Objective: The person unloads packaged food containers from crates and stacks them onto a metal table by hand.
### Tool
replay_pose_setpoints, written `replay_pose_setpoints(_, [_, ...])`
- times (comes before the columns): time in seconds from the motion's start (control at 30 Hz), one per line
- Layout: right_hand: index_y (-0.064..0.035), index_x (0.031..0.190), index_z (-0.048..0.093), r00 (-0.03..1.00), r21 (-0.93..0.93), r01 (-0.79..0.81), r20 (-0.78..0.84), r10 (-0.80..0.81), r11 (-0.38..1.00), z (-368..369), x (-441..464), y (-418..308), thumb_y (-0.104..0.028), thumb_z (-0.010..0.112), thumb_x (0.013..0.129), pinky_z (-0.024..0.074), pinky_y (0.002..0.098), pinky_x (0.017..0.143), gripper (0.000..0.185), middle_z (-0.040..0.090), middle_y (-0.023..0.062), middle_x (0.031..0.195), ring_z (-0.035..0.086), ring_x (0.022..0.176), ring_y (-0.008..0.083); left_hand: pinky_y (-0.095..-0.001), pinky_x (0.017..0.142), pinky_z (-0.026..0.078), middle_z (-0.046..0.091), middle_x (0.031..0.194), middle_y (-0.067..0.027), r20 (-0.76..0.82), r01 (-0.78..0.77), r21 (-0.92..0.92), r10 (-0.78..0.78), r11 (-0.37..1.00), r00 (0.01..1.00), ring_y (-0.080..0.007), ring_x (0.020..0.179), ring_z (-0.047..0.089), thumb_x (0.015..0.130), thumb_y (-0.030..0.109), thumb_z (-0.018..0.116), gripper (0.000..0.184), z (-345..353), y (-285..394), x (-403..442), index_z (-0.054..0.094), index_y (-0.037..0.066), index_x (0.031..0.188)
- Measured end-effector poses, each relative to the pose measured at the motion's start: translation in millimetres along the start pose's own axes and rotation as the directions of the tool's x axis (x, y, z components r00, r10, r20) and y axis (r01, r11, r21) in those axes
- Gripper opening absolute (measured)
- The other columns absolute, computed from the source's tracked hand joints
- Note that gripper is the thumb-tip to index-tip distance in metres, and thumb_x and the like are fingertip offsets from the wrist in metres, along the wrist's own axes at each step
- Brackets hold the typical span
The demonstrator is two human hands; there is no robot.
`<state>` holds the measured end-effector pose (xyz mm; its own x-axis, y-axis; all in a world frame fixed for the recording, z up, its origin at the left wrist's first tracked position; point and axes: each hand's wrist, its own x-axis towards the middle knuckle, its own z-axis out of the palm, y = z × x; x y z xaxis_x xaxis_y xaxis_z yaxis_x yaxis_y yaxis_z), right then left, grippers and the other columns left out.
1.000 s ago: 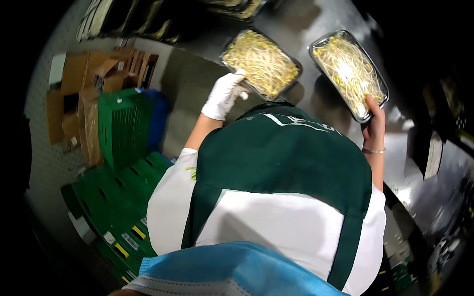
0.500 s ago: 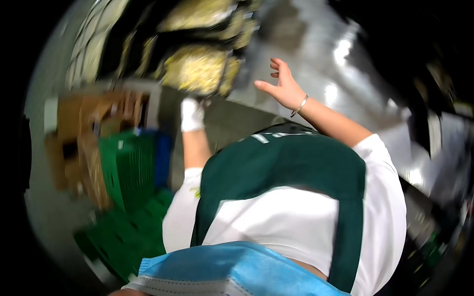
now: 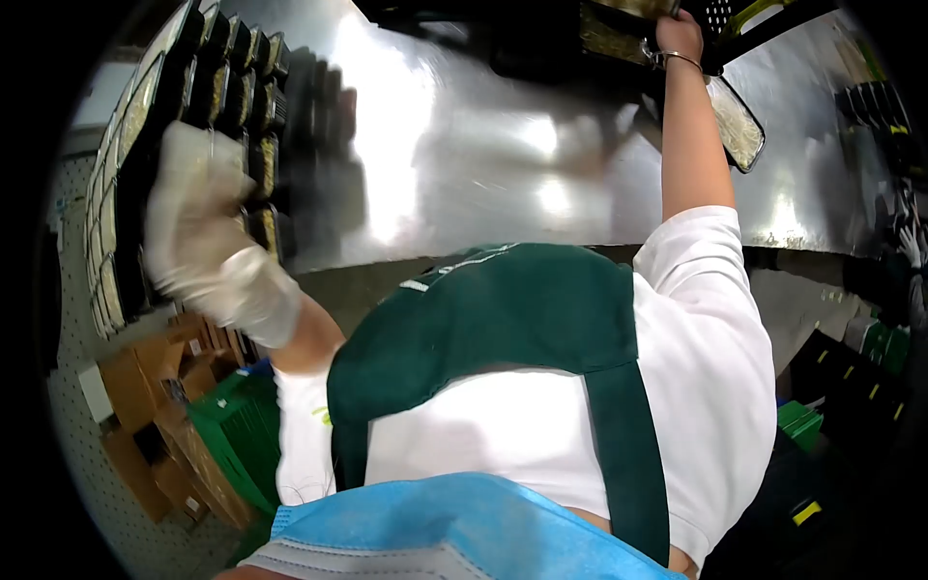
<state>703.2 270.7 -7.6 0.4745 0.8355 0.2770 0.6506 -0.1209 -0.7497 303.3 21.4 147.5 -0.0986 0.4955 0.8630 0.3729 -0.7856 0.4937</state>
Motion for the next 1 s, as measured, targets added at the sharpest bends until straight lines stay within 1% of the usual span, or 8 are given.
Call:
replay_pose_setpoints(0.1, [-0.0028, 0.096, 0.060, 0.987, -0.048, -0.008, 0.157, 0.015, 0.999, -47, -29, -11, -0.019, 0.058, 0.071, 0.0432, 0.0280, 0.068, 0.030, 0.063, 0.0126, 0.080, 0.058, 0.072, 0.0194, -0.0264, 0.059, 0.047, 0.058, 0.094, -0.0160, 0.122, -0.527, -0.026, 0.526, 0.850, 0.842, -0.0163, 0.070, 0.057, 0.077, 0.030, 0.059, 0.038, 50, 48, 53, 0.055, -0.001, 0.100])
replay_pose_setpoints(0.13, [-0.0011, 0.096, 0.060, 0.995, 0.353, -0.004, 0.098, -0.033, 0.936, -50, -53, 6, -0.020, 0.059, 0.072, 0.0435, 0.0265, 0.068, 0.030, 0.063, 0.0131, 0.079, 0.057, 0.071, 0.0175, -0.0263, 0.059, 0.046, 0.058, 0.093, -0.0156, 0.192, -0.622, -0.064, 0.622, 0.780, 0.759, -0.0162, 0.069, 0.057, 0.077, 0.029, 0.058, 0.038, 68, 62, 60, 0.055, -0.001, 0.099])
replay_pose_setpoints(0.43, [0.0000, 0.098, 0.056, 0.793, 0.309, -0.013, 0.582, -0.178, 0.951, -81, -158, 56, -0.023, 0.060, 0.076, 0.0433, 0.0240, 0.067, 0.032, 0.058, 0.0088, 0.080, 0.054, 0.073, 0.0130, -0.0254, 0.060, 0.046, 0.057, 0.087, -0.0117, 0.350, -0.745, -0.202, 0.758, 0.635, 0.551, -0.0151, 0.068, 0.055, 0.080, 0.028, 0.056, 0.032, 118, 100, 63, 0.056, 0.000, 0.094])
replay_pose_setpoints(0.67, [0.0078, 0.115, 0.034, 0.929, -0.470, -0.147, -0.367, -0.042, 0.871, -161, -73, 176, -0.032, 0.067, 0.068, 0.0339, 0.0387, 0.087, 0.070, 0.045, 0.0203, 0.106, 0.043, 0.097, 0.0306, -0.0247, 0.060, 0.045, 0.056, 0.082, -0.0087, 0.341, -0.792, -0.226, 0.808, 0.567, 0.481, -0.0142, 0.067, 0.054, 0.081, 0.027, 0.053, 0.028, 96, 116, 68, 0.056, 0.000, 0.091])
replay_pose_setpoints(0.73, [0.0029, 0.102, 0.048, 0.742, 0.287, -0.670, 0.260, 0.618, 0.684, -163, -81, 198, -0.026, 0.064, 0.071, 0.0436, 0.0350, 0.064, 0.045, 0.055, 0.0115, 0.087, 0.053, 0.077, 0.0246, -0.0246, 0.060, 0.045, 0.056, 0.081, -0.0079, 0.304, -0.792, -0.224, 0.813, 0.567, 0.496, -0.0140, 0.067, 0.053, 0.082, 0.027, 0.053, 0.028, 96, 110, 67, 0.056, 0.000, 0.089])
replay_pose_setpoints(0.8, [0.0022, 0.097, 0.051, 0.823, 0.734, -0.538, 0.351, 0.447, 0.414, -145, -84, 204, -0.014, 0.055, 0.078, 0.0442, 0.0328, 0.062, 0.026, 0.057, 0.0103, 0.092, 0.054, 0.081, 0.0217, -0.0244, 0.060, 0.045, 0.056, 0.079, -0.0070, 0.275, -0.770, -0.216, 0.794, 0.601, 0.543, -0.0137, 0.066, 0.053, 0.082, 0.026, 0.052, 0.027, 96, 105, 65, 0.056, 0.000, 0.088])
replay_pose_setpoints(0.9, [-0.0060, 0.081, 0.051, 0.863, 0.830, -0.500, 0.453, 0.224, 0.248, -181, -100, 157, -0.009, 0.051, 0.079, 0.0397, 0.0178, 0.042, 0.003, 0.056, 0.0025, 0.069, 0.050, 0.049, 0.0074, -0.0241, 0.060, 0.045, 0.055, 0.077, -0.0057, 0.203, -0.731, -0.128, 0.739, 0.670, 0.642, -0.0133, 0.066, 0.052, 0.083, 0.026, 0.051, 0.026, 92, 88, 52, 0.057, 0.000, 0.087])
replay_pose_setpoints(1.0, [-0.0067, 0.072, 0.050, 0.769, 0.820, -0.518, 0.323, 0.551, 0.244, -179, -166, 84, -0.007, 0.051, 0.077, 0.0354, 0.0154, 0.038, 0.005, 0.054, -0.0002, 0.061, 0.045, 0.043, 0.0051, -0.0238, 0.060, 0.045, 0.055, 0.075, -0.0044, 0.027, -0.590, 0.006, 0.590, 0.807, 0.807, -0.0130, 0.065, 0.052, 0.084, 0.025, 0.050, 0.026, 74, 62, 21, 0.057, 0.001, 0.085])
